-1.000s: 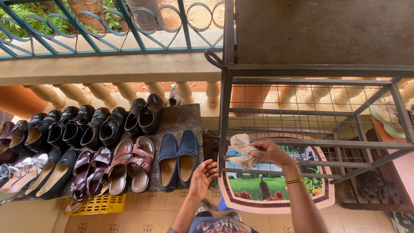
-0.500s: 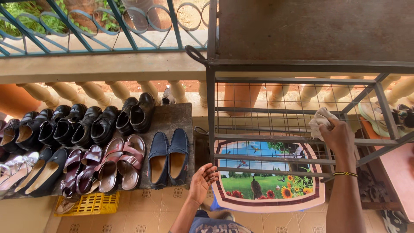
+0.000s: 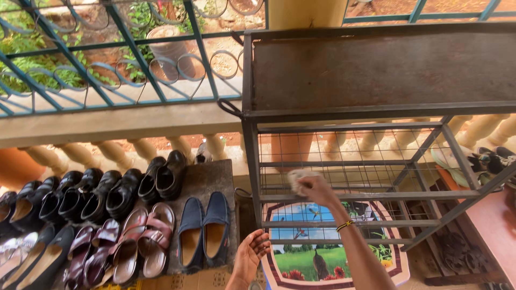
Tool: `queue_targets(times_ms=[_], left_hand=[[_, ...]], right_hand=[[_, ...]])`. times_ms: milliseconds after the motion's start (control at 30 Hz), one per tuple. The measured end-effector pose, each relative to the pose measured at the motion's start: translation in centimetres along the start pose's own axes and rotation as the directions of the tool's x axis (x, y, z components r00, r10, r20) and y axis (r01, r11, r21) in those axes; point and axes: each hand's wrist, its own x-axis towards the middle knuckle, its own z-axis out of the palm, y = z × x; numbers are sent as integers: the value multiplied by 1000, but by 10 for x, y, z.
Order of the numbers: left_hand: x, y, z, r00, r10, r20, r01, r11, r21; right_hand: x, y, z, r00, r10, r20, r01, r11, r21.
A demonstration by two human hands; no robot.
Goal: The person cleans a multi-tiered metal rack and a small wooden table using a cloth, wiping the bars, the flat top surface, and the tabletop.
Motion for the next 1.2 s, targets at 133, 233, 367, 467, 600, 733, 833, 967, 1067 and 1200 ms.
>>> queue_targets(times_ms=[133, 233, 367, 467, 600, 733, 833, 967, 1067, 1200], left_hand=[[23, 0, -14, 999, 10, 37, -10, 1000, -3], [29, 8, -12, 999, -35, 34, 36, 999, -14], [20, 35, 15, 982, 12, 186, 19, 987, -159], [13, 58, 40, 939, 103, 329, 6, 950, -313], [15, 82, 62, 870, 197, 452, 38, 888, -459], [18, 95, 68, 834, 231, 500, 45, 876, -480], [19, 102, 65, 834, 253, 490, 76, 827, -557], [24, 111, 62, 833, 276, 479, 63, 813, -579], [28, 116, 59, 828, 282, 484, 53, 821, -569], [34, 124, 59, 824, 292, 486, 43, 823, -567]], right_hand=[[-10, -43, 1, 927, -270, 260, 89, 832, 547], [-11, -49, -7, 902, -289, 319, 53, 810, 584], [2, -37, -24, 934, -177, 309, -60, 776, 627], [9, -16, -45, 964, -100, 246, -46, 851, 524], [14, 18, -82, 983, 164, -79, -117, 902, 416], [-6, 53, -120, 761, 186, -622, -168, 982, 87], [-5, 76, -140, 593, 93, -800, -174, 985, -14], [31, 91, -127, 640, 32, -768, -203, 971, -129], [61, 75, -89, 808, 265, -526, -351, 934, -69], [82, 9, -30, 975, 3, -223, -24, 996, -91]])
